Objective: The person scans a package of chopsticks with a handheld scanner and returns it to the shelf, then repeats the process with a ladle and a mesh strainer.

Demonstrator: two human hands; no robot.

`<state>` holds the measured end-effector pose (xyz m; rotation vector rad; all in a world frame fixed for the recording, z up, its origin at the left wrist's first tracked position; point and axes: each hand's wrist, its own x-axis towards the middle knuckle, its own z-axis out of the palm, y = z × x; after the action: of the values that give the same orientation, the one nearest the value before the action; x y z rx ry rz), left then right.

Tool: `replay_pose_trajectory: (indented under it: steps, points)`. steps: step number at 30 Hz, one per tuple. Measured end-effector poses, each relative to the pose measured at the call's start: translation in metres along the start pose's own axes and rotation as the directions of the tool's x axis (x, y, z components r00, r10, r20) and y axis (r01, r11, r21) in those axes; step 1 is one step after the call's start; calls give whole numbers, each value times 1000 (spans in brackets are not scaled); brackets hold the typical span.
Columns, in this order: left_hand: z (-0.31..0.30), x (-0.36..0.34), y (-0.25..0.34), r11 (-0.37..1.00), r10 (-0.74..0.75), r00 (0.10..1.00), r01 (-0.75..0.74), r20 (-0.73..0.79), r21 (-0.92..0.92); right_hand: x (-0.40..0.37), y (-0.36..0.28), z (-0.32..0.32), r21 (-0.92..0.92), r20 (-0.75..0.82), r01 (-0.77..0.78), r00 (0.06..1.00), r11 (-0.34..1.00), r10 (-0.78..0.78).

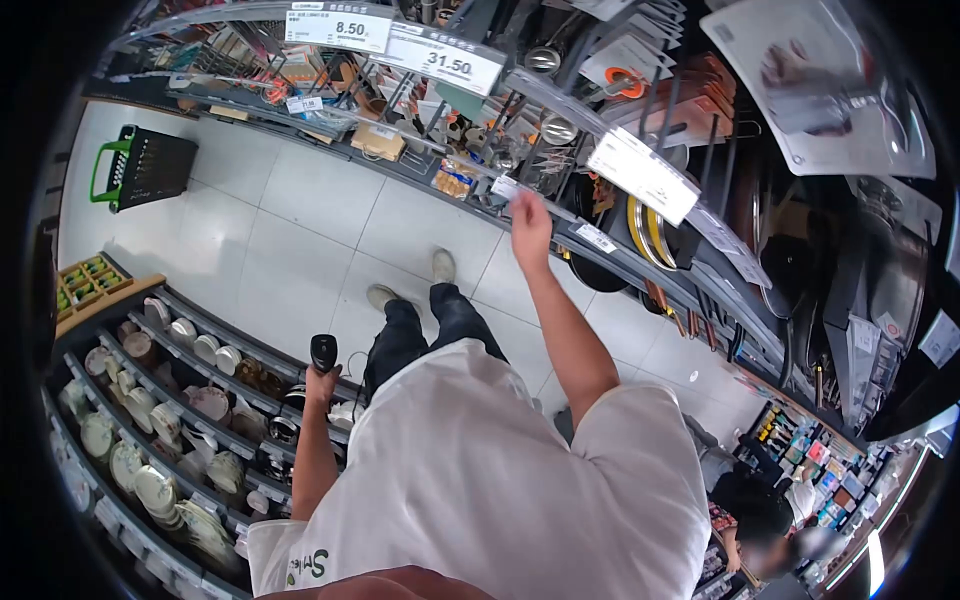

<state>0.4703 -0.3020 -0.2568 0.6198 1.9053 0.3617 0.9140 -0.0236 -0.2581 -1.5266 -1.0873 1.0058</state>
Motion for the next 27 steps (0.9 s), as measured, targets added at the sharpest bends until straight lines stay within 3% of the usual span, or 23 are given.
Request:
replay_pose_trajectory:
  steps: [4, 7, 8, 10, 11, 14, 17, 18, 21, 23, 25, 27]
  points:
    - [-2, -7, 6, 997, 20, 1000, -19, -13, 79, 69, -17, -13, -74, -231, 75, 969, 994, -90]
    - [-9, -11, -2, 999, 7, 1000, -7, -3, 43, 100, -16, -25, 263, -189, -110, 968, 958, 163]
    - [-10, -16, 0, 999, 7, 1000, -7, -3, 46, 98, -28, -26, 265, -190, -111, 968, 958, 165]
    - [-9, -24, 3, 998, -17, 999, 14, -51, -62, 88, -54, -29, 306, -78, -284, 944, 909, 321]
    - [-9, -25, -2, 996, 29, 997, -35, -73, -83, 83, -56, -32, 350, -95, -271, 942, 897, 322]
    - [-8, -30, -11, 996, -38, 994, 30, -100, -84, 65, -63, -44, 378, -260, -179, 921, 908, 290]
    - [-5, -33, -21, 997, -73, 992, 69, -103, -33, 59, -55, -61, 309, -459, 11, 878, 951, 139]
    - [-3, -45, -2, 999, -41, 994, 39, -103, -28, 71, -42, -68, 191, -557, 177, 829, 965, -42]
    - [-3, -56, 21, 997, -49, 996, 53, -68, 63, 94, -30, -97, 251, -479, 238, 873, 938, -93]
    - [-7, -35, -12, 999, 15, 999, -14, -45, 33, 107, -29, -102, 327, -469, 100, 880, 940, 70]
    - [-12, -31, -3, 998, 56, 998, -56, 6, 30, 108, -54, -102, 418, -435, 95, 894, 903, 107]
    - [-11, -49, 51, 997, 34, 999, -34, -1, 69, 107, -71, -105, 535, -346, 32, 920, 844, 185]
